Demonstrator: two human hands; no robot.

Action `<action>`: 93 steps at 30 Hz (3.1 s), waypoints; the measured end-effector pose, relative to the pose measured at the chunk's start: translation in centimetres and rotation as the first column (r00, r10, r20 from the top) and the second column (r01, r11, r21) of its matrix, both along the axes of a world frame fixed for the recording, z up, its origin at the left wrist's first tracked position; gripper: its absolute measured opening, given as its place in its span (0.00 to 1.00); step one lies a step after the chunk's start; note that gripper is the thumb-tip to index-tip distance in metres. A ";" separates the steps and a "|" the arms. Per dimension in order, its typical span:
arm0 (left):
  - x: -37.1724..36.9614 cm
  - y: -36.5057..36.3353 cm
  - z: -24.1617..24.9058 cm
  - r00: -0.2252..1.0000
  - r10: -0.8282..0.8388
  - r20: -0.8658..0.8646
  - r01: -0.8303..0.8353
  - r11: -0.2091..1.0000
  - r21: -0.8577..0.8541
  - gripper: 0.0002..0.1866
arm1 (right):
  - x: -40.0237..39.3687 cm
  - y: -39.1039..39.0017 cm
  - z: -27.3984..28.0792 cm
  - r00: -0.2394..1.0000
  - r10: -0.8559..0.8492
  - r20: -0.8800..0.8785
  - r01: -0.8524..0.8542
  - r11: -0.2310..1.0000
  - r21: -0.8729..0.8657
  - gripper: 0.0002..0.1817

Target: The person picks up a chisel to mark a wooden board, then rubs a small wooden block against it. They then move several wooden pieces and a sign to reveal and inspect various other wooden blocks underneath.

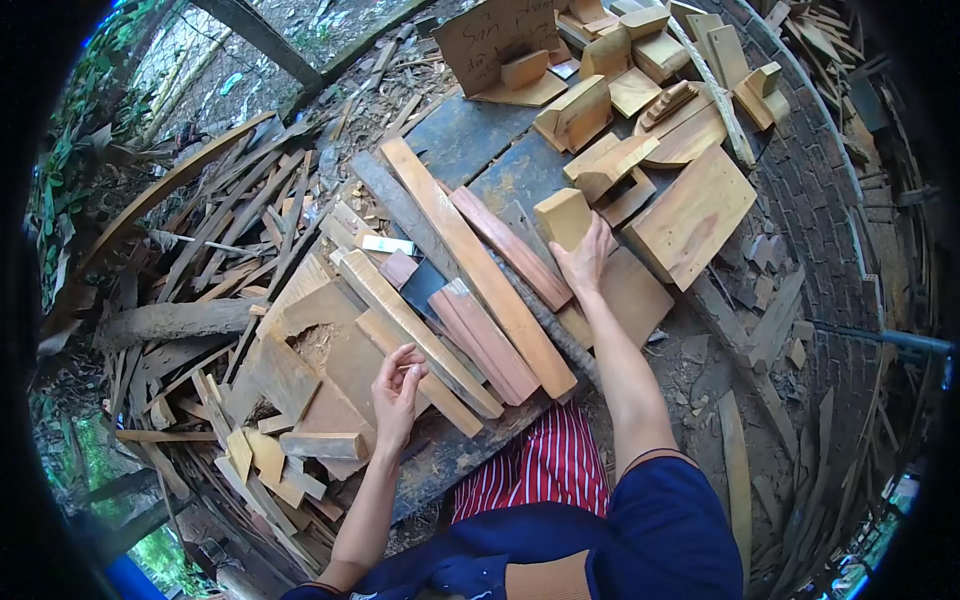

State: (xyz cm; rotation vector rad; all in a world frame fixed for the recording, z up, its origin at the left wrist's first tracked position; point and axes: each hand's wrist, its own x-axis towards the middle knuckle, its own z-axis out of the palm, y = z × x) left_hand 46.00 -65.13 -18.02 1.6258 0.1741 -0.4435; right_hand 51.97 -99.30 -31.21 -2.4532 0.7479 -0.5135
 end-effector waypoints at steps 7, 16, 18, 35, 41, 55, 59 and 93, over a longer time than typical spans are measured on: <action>2.4 -4.4 -0.8 0.977 -0.196 0.089 0.195 0.981 0.025 0.16 | -6.7 -2.1 1.4 0.996 0.092 -0.017 -0.090 0.990 0.105 0.52; 14.8 -21.0 -7.9 0.554 -0.762 0.335 0.540 0.635 0.553 0.19 | -8.6 -1.5 3.1 0.999 -0.031 -0.018 0.032 0.994 0.104 0.47; 16.7 -24.1 -9.9 0.512 -0.819 0.260 0.534 0.540 0.651 0.24 | -11.0 -0.5 4.2 0.936 -0.306 -0.173 0.309 0.951 -0.006 0.45; 17.6 -28.7 -13.4 0.438 -0.886 -0.152 0.725 0.249 0.642 0.66 | -20.7 -5.1 -1.0 0.691 -0.608 -0.389 0.289 -0.261 0.921 0.41; 16.0 -28.3 -12.9 0.409 -0.907 0.096 0.792 0.406 0.456 0.64 | -24.1 -3.5 0.0 0.734 -0.592 -0.333 0.131 -0.359 0.924 0.38; 12.8 -23.9 -5.7 0.027 -0.834 0.551 0.753 0.380 0.538 0.41 | -25.7 -3.0 2.7 0.860 -0.437 -0.264 0.140 -0.295 0.945 0.33; 14.5 -26.2 -7.4 0.333 -0.811 0.481 0.701 0.554 0.449 0.45 | -25.7 -2.7 2.9 0.855 -0.451 -0.258 0.150 -0.260 0.954 0.33; 41.7 -21.0 -21.2 0.737 -0.506 0.447 0.074 0.719 0.691 0.29 | -30.9 -6.6 13.6 0.856 -0.472 -0.209 0.151 -0.159 0.976 0.36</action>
